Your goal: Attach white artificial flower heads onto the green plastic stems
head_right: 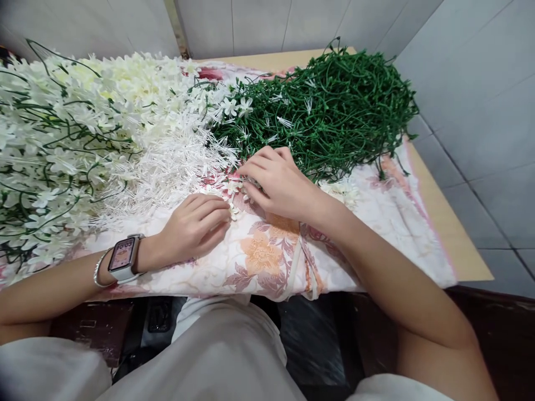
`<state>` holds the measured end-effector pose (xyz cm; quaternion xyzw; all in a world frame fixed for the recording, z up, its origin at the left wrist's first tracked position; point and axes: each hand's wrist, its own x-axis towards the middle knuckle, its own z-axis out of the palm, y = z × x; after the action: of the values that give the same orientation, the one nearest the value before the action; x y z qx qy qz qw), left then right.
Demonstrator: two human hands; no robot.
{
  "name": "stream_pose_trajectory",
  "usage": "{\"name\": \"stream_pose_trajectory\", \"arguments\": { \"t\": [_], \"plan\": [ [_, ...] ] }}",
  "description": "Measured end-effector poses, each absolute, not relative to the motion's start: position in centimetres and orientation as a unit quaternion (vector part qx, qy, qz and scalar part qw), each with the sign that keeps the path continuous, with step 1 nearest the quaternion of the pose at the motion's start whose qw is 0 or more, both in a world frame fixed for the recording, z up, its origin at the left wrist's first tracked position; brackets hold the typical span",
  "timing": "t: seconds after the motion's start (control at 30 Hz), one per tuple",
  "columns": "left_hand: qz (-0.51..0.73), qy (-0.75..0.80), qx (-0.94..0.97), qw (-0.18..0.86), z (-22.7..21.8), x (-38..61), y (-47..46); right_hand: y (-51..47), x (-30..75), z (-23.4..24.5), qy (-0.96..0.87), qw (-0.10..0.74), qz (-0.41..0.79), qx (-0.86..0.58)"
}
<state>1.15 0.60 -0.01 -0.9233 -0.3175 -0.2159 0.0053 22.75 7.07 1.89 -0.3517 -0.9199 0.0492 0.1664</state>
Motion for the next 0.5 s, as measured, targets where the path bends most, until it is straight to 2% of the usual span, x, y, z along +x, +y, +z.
{"name": "stream_pose_trajectory", "arguments": {
  "t": [0.1,0.3,0.5],
  "plan": [
    [-0.220,-0.307,-0.926,-0.011,-0.1,1.2,0.5,7.7,22.0,1.1,-0.889,0.191,0.024,-0.415],
    [-0.249,-0.309,-0.917,-0.028,-0.1,1.2,0.4,8.8,20.9,0.0,-0.878,0.169,-0.003,-0.447],
    [-0.324,-0.348,-0.872,-0.112,0.3,1.0,0.8,8.3,21.7,1.6,-0.862,0.230,0.033,-0.451]
  ]
}}
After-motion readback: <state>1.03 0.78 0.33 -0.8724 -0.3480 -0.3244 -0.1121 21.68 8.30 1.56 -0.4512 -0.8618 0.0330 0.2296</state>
